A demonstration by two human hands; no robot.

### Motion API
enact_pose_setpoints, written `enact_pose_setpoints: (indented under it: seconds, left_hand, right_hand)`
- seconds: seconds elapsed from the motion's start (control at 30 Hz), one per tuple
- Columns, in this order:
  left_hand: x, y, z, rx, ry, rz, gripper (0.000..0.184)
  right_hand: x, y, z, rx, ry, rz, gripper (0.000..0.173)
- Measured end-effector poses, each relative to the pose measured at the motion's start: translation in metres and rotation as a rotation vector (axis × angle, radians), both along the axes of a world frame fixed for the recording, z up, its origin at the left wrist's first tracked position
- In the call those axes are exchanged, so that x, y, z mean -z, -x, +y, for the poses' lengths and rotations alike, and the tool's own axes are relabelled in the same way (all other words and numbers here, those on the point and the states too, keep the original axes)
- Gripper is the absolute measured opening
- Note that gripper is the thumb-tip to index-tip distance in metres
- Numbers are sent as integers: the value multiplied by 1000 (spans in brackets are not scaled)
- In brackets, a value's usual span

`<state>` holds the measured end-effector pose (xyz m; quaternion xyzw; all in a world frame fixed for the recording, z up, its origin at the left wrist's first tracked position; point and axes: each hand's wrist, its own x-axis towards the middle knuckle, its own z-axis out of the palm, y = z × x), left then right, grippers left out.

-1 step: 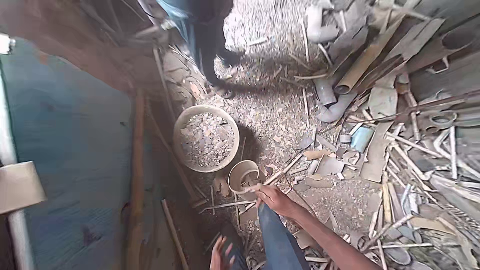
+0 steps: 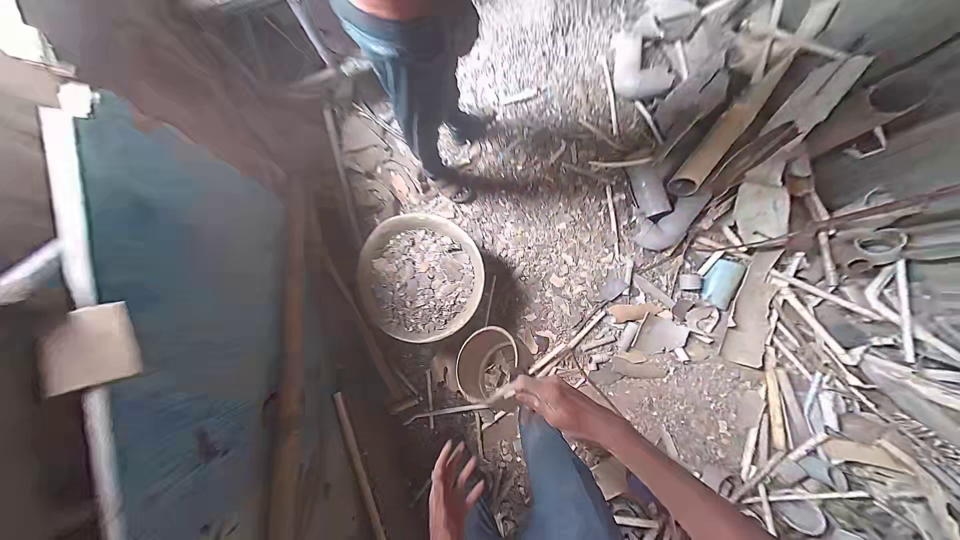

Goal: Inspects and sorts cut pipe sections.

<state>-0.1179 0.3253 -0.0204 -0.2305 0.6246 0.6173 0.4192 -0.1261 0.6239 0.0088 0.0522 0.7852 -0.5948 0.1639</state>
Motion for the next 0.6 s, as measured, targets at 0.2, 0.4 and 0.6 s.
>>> enact_pose_setpoints:
  seconds: [0.2,0.4,0.6]
  left_hand:
    - [-96,24,-36,-27,-699,46,139]
    - [-167,-32,-99,-224,-1075,-81,107]
    - [-200,-36,-118,-320,-1442,-237,76]
  right_hand:
    - [-205,-68,-133,-334,-538,377,27]
    - [-270,-144,-259,137,-701,445,31]
    - [-290,-179,-321,533,-567,467,82]
